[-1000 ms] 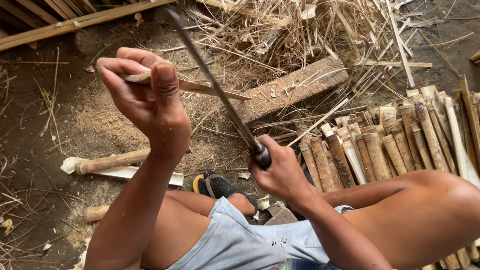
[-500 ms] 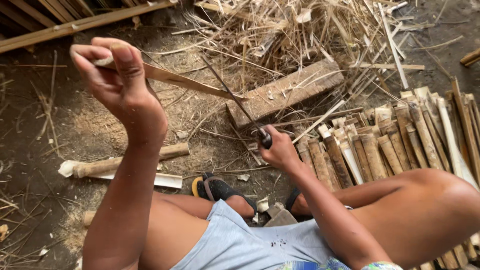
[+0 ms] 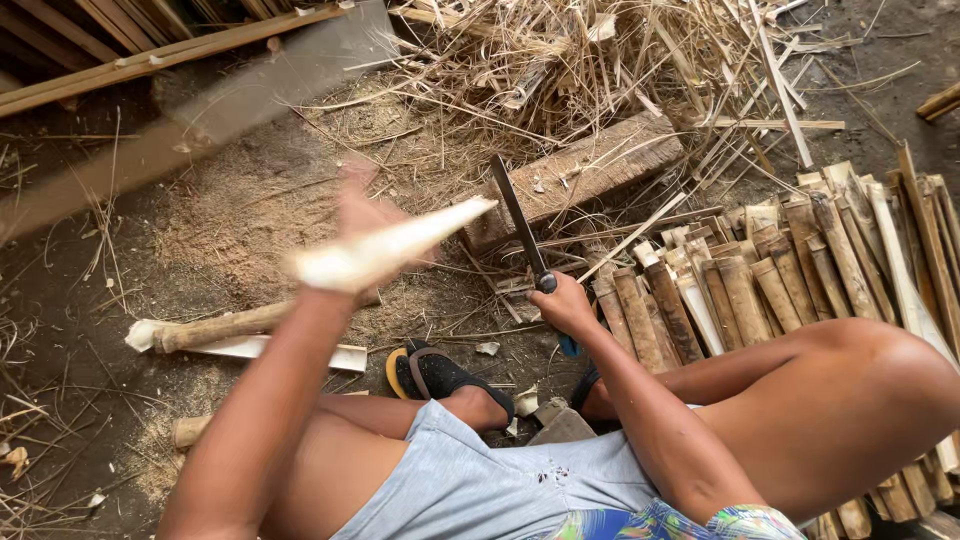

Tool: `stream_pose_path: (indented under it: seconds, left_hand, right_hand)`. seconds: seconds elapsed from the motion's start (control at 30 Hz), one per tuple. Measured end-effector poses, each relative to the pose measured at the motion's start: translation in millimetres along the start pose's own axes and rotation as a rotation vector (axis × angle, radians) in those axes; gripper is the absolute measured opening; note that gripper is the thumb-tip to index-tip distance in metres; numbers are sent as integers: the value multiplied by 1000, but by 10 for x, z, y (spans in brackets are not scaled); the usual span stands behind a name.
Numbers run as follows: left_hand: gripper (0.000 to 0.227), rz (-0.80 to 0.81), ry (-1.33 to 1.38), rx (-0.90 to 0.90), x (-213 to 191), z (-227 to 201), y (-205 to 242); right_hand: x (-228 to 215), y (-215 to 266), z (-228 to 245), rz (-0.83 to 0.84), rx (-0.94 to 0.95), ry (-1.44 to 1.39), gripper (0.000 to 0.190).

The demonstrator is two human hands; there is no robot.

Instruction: The person sits on the ground and uses a knife to shave and split bamboo strips. They repeatedly hold a bamboo piece against a wooden block, shave its surface, and split it into thinner strips, stacking the finished pieces nearby.

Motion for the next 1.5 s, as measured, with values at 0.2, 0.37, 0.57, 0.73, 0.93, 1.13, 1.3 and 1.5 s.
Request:
stream_pose_path:
  seconds: [0.2, 0.37, 0.57, 0.73, 0.93, 1.13, 1.3, 1.5]
  left_hand:
    - [33, 222, -268, 37, 574, 504, -426]
    - [21, 128, -207, 710, 618, -290, -340]
    - [14, -15, -316, 948, 750, -226, -406]
    - [28, -38, -191, 1688, 653, -674, 625]
    - [25, -47, -131, 1631, 471, -502, 1190]
    - [33, 126, -119, 1649, 261, -539, 1188]
    - [38, 61, -5, 1631, 0, -705, 1197]
    - [36, 104, -46, 1618, 118, -445, 1202]
  right_hand:
    - [-39, -63, -10, -115, -309, -71, 23]
    - [102, -189, -317, 1, -1, -171, 22]
    - [64, -125, -197, -87, 6, 13, 18]
    - [-89, 162, 581, -50, 25, 163, 24]
    - [-214, 809, 2046, 61, -344, -39, 29]
    - [-162, 594, 2256, -126, -500, 110, 23]
    - [41, 775, 2313, -55, -565, 42, 25]
    - [140, 269, 1483, 92, -161, 136, 21]
Point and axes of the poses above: each hand's wrist, its own y-axis away from the middle knuckle, its own x-axis out of the palm, z = x × y, the point moved 5 cm from there along -y, towards the middle knuckle, and after that the axes turned 11 degrees about -x, right-handed, at the moved point
